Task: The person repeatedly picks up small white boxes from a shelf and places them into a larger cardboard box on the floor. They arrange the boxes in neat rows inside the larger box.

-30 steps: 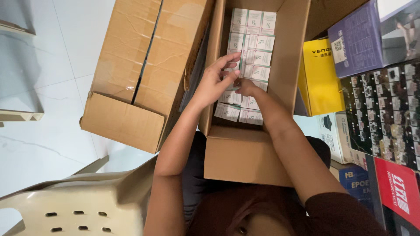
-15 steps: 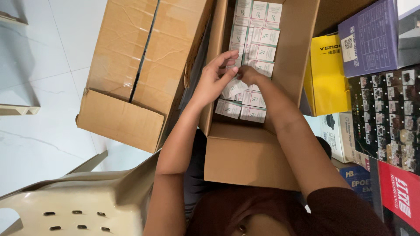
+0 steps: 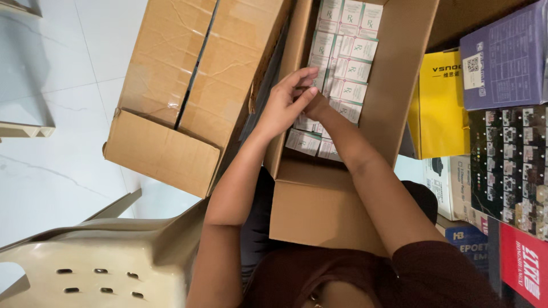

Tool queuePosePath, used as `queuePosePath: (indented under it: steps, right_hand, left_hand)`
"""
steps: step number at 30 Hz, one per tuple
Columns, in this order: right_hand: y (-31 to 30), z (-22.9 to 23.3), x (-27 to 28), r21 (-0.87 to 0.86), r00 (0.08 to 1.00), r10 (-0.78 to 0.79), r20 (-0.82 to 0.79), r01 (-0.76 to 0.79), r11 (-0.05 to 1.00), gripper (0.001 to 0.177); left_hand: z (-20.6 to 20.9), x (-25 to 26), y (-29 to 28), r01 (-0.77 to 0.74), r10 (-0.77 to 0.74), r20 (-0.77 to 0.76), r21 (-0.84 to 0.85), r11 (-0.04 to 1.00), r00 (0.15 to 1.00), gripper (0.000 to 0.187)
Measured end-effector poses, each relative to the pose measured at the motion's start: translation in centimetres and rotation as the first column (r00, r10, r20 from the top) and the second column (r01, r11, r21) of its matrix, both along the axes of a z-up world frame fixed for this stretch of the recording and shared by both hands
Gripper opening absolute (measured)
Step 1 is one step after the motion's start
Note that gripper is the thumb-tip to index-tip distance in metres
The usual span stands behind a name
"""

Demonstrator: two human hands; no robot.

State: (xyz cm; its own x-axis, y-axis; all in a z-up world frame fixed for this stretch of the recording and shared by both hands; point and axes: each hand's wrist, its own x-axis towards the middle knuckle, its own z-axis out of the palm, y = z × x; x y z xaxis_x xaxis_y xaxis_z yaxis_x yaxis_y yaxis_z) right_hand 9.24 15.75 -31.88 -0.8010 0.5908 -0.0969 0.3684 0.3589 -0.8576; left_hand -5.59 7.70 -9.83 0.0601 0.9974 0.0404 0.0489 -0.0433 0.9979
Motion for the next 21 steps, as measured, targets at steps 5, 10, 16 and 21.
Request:
queuePosePath:
  steps: [5, 10, 16, 21]
  right_hand:
    - [-3.3, 2.6, -0.6, -0.104, 0.979, -0.019, 0.204, 0.041, 0.994, 0.047]
    - [-4.8, 0.5, -0.7, 0.306, 0.919, 0.082, 0.385, -0.210, 0.928, 0.071]
    - [-4.8, -1.0, -0.6, 0.387, 0.853, 0.120, 0.508, -0.350, 0.853, 0.066]
    - [-5.0, 1.2, -0.5, 0.173, 0.943, 0.138, 0.302, -0.197, 0.965, 0.067]
  left_hand:
    - [0.0, 0.0, 0.1, 0.004, -0.004, -0.027, 0.001, 1.000, 1.000, 0.041]
    - [0.2, 0.1, 0.4, 0.011, -0.011, -0.030, -0.009, 1.000, 0.999, 0.041]
    - [0.3, 0.1, 0.5, 0.002, -0.003, -0.050, -0.012, 1.000, 0.999, 0.041]
    - [0.5, 0.1, 0.1, 0.002, -0.002, -0.036, -0.010, 1.000, 0.999, 0.041]
